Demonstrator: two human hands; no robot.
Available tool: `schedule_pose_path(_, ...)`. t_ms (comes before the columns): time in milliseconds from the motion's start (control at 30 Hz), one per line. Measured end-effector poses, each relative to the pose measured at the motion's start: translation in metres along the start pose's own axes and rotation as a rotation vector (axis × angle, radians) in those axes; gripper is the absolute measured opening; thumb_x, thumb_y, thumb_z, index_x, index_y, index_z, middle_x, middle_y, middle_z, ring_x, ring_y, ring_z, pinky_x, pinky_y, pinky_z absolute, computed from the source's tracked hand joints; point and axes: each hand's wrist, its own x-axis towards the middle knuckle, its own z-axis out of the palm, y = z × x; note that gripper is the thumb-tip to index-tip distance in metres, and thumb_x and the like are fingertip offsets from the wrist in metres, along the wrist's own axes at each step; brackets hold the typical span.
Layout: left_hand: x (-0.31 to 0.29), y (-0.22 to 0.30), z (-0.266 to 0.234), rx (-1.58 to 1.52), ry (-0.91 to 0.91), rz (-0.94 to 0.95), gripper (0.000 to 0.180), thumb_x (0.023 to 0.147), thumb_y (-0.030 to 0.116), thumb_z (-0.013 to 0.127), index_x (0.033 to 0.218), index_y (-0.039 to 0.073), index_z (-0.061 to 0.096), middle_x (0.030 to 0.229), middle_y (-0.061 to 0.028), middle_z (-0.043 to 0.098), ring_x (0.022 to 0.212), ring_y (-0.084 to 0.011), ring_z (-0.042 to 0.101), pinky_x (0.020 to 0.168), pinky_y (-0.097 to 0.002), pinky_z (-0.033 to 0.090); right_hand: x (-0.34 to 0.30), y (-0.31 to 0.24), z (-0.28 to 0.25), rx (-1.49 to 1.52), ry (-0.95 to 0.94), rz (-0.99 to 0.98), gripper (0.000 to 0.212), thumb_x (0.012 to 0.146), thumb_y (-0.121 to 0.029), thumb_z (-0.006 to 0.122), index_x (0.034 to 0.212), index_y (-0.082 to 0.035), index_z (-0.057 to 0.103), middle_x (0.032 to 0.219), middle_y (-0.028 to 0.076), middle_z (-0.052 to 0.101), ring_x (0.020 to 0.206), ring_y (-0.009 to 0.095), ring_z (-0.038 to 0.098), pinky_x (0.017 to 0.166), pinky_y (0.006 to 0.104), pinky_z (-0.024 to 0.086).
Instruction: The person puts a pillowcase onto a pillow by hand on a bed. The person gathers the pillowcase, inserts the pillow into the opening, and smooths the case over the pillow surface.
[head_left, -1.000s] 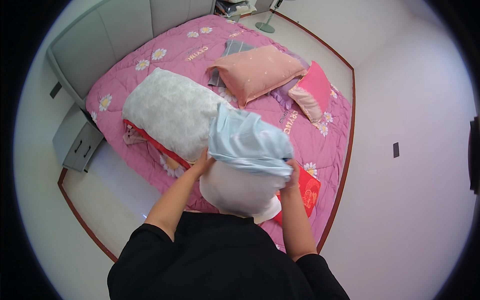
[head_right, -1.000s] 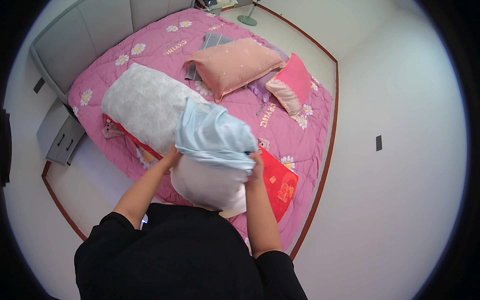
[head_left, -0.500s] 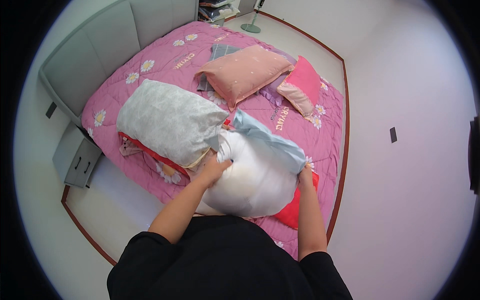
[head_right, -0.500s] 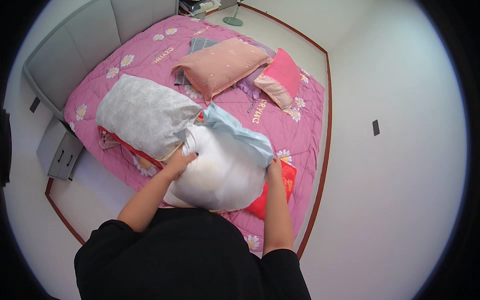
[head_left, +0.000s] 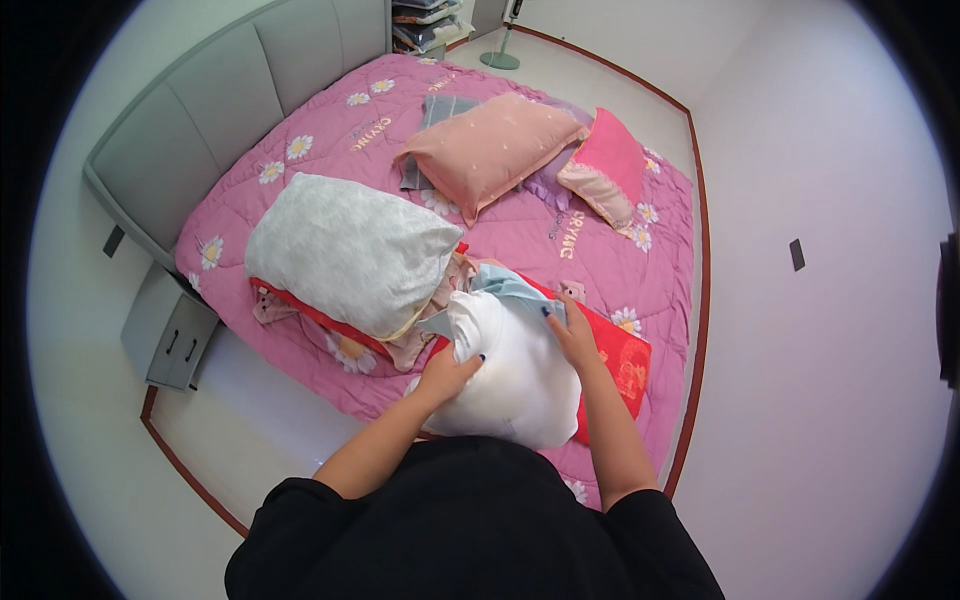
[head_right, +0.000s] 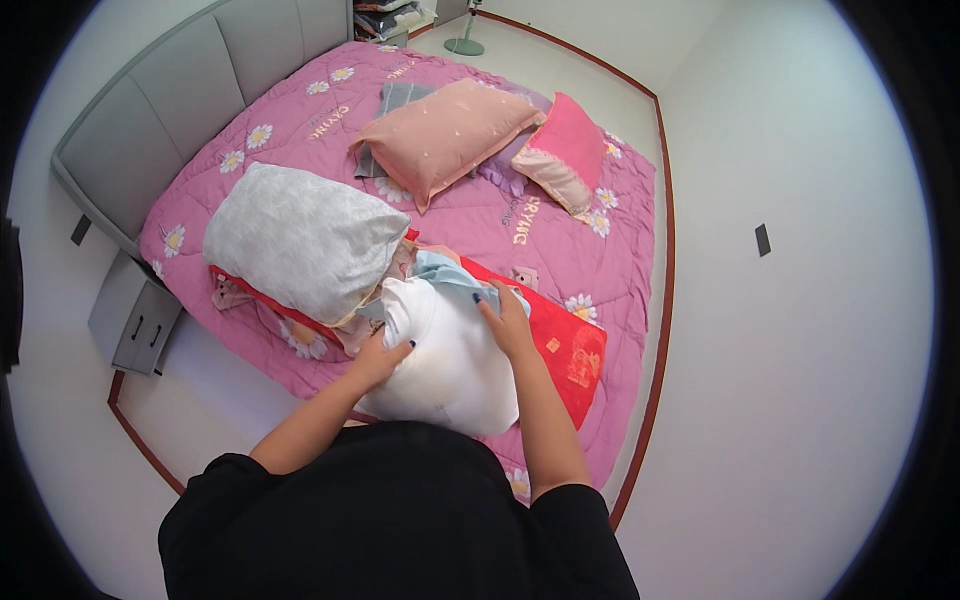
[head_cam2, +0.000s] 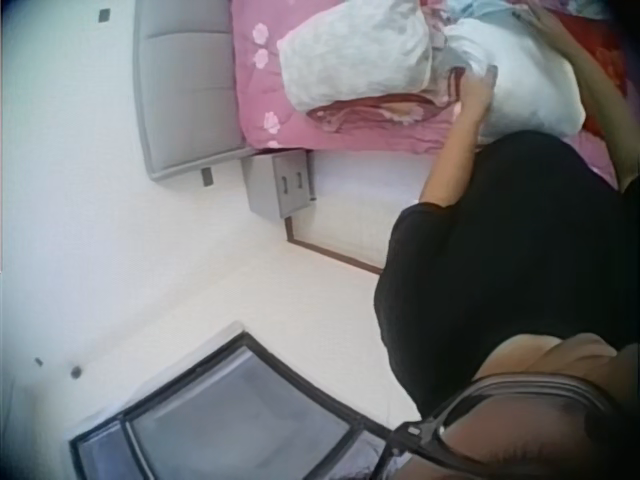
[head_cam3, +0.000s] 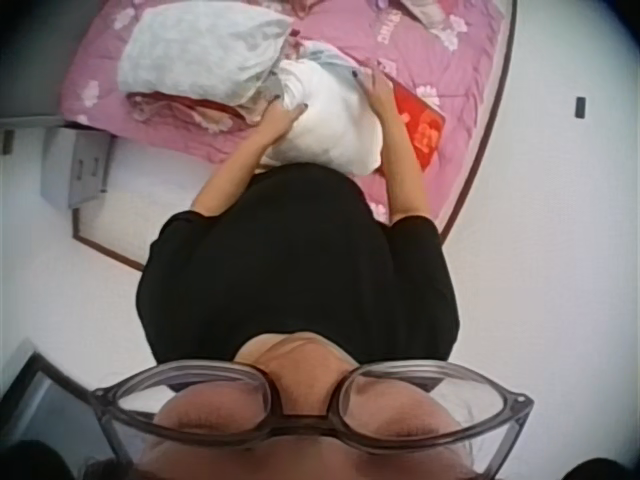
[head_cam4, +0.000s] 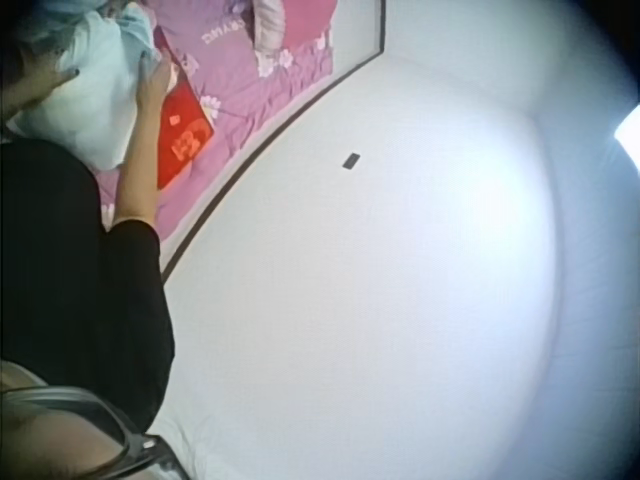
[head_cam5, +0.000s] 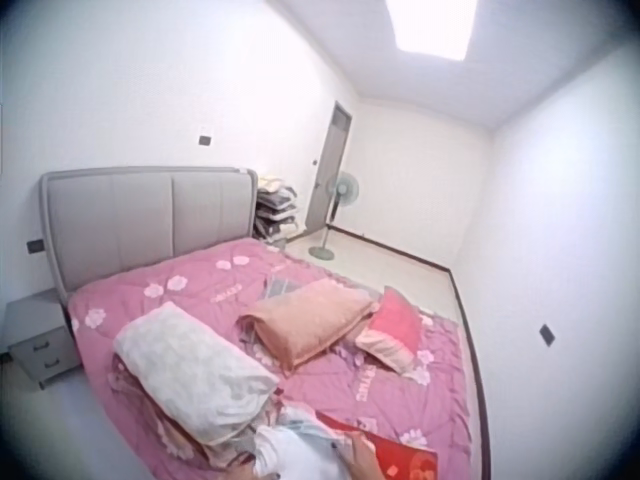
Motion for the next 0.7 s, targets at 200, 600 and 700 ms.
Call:
schedule_pose_path(200, -0.013, 0.036, 0.007, 0.136, -0.114, 0.009, 0.054, 0.073, 0.038, 0.061, 0.109, -0.001, 0.052, 0.112, -0.0250, 0.051, 0.099, -0.0369, 0.053, 0.083, -0.0394, 0.042, 0.034, -0.014, 0.009, -0.413, 0.008, -0.189, 0.041, 0.070, -0.013, 0.060, 0.110, -0.008, 0.053, 0.097, 0.019, 0.059, 0.090, 0.034, 0.056, 0.078, 0.0398, 0.043)
schedule_pose_path(600, -0.010, 0.035, 0.023, -0.289, 0.026, 0.351, 0.064, 0.077, 0.017, 0.058, 0.133, 0.003, 0.029, 0.136, -0.0238, 0.027, 0.126, -0.0359, 0.029, 0.102, -0.0349, 0.026, 0.056, -0.054, 0.036, -0.359, 0.110, -0.162, 0.017, 0.074, -0.017, 0.058, 0.077, -0.001, 0.061, 0.075, 0.016, 0.055, 0.072, 0.034, 0.054, 0.066, 0.0411, 0.042)
schedule_pose_path(700, -0.004, 0.035, 0.027, -0.044, -0.119, 0.461, 0.058, 0.079, 0.010, 0.053, 0.131, -0.002, 0.030, 0.137, -0.0255, 0.024, 0.128, -0.0344, 0.026, 0.103, -0.0354, 0.022, 0.052, -0.058, 0.045, -0.296, 0.141, -0.188, 0.015, 0.073, -0.016, 0.059, 0.076, -0.001, 0.063, 0.072, 0.015, 0.053, 0.070, 0.033, 0.052, 0.064, 0.0410, 0.041)
